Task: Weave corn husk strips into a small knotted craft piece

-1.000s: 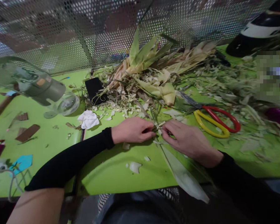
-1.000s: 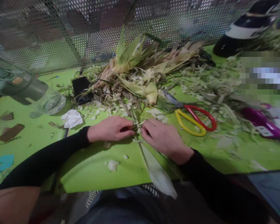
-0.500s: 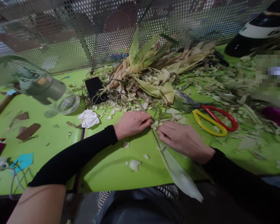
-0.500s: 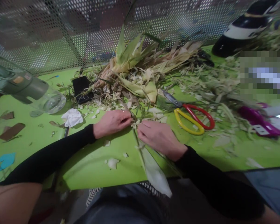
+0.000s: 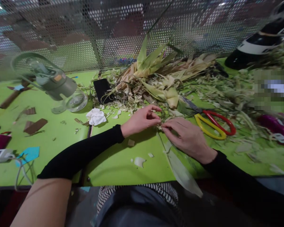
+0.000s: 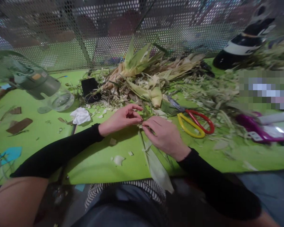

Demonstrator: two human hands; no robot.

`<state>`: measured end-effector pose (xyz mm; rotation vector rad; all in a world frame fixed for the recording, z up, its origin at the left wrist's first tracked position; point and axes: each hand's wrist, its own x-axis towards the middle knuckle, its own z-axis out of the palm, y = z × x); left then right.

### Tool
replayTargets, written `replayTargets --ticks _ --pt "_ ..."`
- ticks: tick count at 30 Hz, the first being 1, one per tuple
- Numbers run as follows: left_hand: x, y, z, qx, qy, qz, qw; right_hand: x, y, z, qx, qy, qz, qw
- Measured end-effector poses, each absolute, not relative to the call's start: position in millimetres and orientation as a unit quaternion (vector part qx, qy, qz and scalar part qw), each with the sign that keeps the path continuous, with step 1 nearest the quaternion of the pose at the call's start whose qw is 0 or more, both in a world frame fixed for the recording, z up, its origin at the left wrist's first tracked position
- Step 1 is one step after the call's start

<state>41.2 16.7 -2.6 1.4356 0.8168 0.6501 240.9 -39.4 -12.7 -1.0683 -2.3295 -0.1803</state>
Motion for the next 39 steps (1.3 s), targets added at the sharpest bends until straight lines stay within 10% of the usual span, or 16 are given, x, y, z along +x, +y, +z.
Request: replayTargets --ticks 9,23,39 --pt "37 23 -13 0.648 0.362 0.257 0.619 237 -11 15 -0.351 -0.918 0.025 0.181" --pt "35 25 -5 0.562 0.363 0.24 0.703 243 -2 0 -0.371 -0.883 0.108 0.266" --pt "31 19 3 0.811 0.343 0.202 0.429 236 -3 -7 -0.332 -0.911 0.111 0.218"
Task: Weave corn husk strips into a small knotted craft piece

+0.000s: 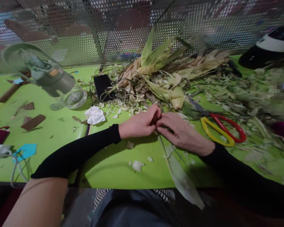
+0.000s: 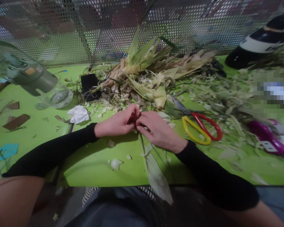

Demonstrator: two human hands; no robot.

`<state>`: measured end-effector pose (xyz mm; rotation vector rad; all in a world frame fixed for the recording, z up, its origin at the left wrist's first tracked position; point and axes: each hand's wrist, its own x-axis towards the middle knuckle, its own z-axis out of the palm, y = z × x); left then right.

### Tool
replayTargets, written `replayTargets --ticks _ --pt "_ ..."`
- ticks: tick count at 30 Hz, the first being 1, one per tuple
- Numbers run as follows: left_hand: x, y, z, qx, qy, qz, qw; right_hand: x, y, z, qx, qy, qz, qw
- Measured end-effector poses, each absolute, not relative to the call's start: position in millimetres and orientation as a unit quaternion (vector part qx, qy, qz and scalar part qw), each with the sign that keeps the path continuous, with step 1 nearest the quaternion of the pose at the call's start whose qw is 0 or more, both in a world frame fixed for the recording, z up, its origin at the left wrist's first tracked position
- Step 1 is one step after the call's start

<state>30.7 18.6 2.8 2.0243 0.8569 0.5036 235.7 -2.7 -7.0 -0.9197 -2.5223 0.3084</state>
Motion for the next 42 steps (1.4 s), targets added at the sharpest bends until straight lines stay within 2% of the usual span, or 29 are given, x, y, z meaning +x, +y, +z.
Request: replayTargets --ticks 5,8,11,22,28,32,38,42 --pt "31 17 5 0.828 0.391 0.185 0.357 237 -1 -9 -0.364 -0.903 0.067 0.219" --pt "33 16 5 0.843 0.422 0.178 0.282 235 -1 -11 -0.391 -0.883 0.077 0.247" --pt "35 15 3 0.845 0.439 0.169 0.253 232 -2 -13 -0.418 -0.864 0.106 0.26" --pt "34 17 -10 0.844 0.373 0.253 0.29 239 2 -15 -0.469 -0.782 0.296 0.285" --pt "36 16 -15 0.822 0.381 0.269 0.326 240 1 -19 -0.463 -0.7 0.421 0.345" --pt "35 15 -13 0.808 0.366 0.284 0.366 241 1 -20 -0.477 -0.677 0.429 0.361" --pt "32 14 -9 0.796 0.407 0.259 0.366 238 0 -18 -0.481 -0.662 0.439 0.371" --pt "32 14 -8 0.758 0.426 0.254 0.424 235 -2 -13 -0.479 -0.692 0.408 0.354"
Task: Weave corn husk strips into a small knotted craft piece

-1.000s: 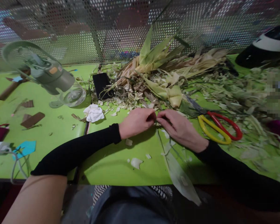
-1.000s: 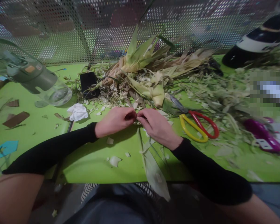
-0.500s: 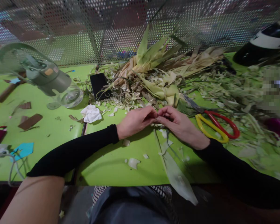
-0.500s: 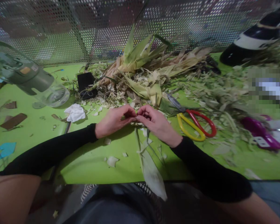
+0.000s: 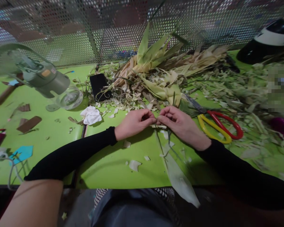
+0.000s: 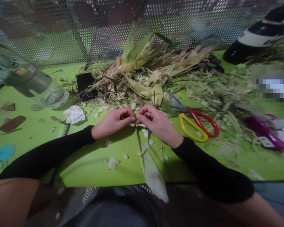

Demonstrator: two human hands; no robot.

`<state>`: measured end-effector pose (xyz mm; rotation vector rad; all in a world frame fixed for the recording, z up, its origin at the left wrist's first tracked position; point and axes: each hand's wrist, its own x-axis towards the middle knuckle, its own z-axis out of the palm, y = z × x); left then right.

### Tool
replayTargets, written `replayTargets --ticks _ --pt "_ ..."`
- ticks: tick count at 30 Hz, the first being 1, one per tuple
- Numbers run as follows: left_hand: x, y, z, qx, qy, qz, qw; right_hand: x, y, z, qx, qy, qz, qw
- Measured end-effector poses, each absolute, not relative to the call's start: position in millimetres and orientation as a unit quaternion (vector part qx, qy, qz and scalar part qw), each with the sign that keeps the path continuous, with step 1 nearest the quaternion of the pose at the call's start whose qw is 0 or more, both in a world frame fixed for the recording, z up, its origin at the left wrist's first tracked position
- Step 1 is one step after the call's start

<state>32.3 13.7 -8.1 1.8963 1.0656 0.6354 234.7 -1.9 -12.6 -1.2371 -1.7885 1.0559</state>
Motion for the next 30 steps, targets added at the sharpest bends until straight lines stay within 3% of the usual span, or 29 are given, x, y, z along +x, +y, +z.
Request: replayTargets --ticks 6,14,30 --pt "35 15 -5 0.669 0.45 0.248 0.538 235 -6 -8 -0.479 -0.766 0.302 0.304" --pt "35 16 2 0.641 0.458 0.229 0.571 233 -5 -10 -0.49 -0.762 0.292 0.306" --pt "33 17 -18 0.695 0.414 0.3 0.506 232 -7 0 -0.5 -0.712 0.396 0.294"
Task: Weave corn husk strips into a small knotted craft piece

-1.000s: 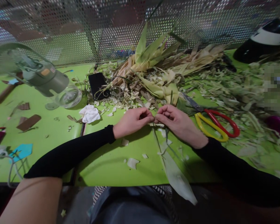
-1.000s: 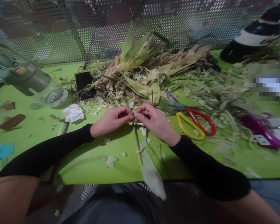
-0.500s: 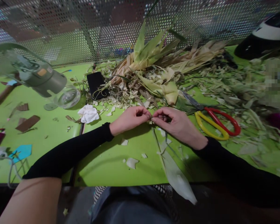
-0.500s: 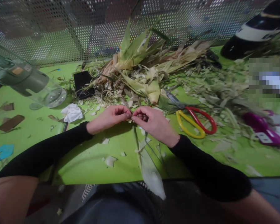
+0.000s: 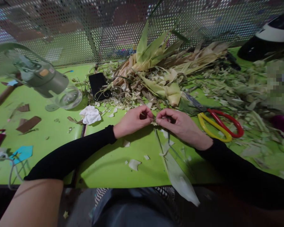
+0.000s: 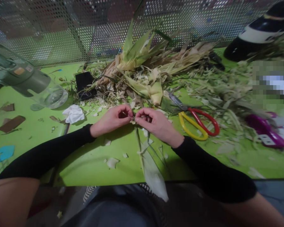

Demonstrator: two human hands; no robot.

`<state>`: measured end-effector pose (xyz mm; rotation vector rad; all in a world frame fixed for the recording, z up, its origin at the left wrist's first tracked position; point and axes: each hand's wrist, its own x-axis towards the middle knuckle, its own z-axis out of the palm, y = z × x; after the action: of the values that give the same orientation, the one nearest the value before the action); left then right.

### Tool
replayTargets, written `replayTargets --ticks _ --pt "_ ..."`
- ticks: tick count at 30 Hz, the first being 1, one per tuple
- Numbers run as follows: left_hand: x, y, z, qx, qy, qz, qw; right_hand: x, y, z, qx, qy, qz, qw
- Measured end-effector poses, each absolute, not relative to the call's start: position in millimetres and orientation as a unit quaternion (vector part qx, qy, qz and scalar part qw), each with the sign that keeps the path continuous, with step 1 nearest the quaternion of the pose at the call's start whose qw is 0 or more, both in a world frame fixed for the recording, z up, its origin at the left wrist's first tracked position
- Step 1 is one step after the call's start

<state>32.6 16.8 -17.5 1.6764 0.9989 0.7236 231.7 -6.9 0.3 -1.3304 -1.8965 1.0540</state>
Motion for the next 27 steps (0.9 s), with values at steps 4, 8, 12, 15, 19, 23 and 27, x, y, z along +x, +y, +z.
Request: replayTargets --ticks 4,8,12,15,19,23,27 --pt "31 16 -11 0.7 0.419 0.256 0.518 232 -7 0 -0.504 -0.702 0.399 0.306" --pt "31 17 -11 0.702 0.414 0.251 0.521 233 -8 0 -0.502 -0.714 0.383 0.303" --pt "29 20 -11 0.726 0.4 0.243 0.504 234 -8 -1 -0.499 -0.733 0.353 0.298" --pt "26 22 -7 0.761 0.398 0.227 0.459 234 -9 -3 -0.494 -0.757 0.299 0.307" --pt "24 23 -4 0.79 0.395 0.207 0.421 233 -10 -4 -0.473 -0.804 0.211 0.292" --pt "25 22 -6 0.816 0.394 0.199 0.373 235 -9 -2 -0.453 -0.827 0.189 0.274" --pt "26 23 -8 0.834 0.398 0.198 0.328 241 -8 7 -0.472 -0.812 0.227 0.257"
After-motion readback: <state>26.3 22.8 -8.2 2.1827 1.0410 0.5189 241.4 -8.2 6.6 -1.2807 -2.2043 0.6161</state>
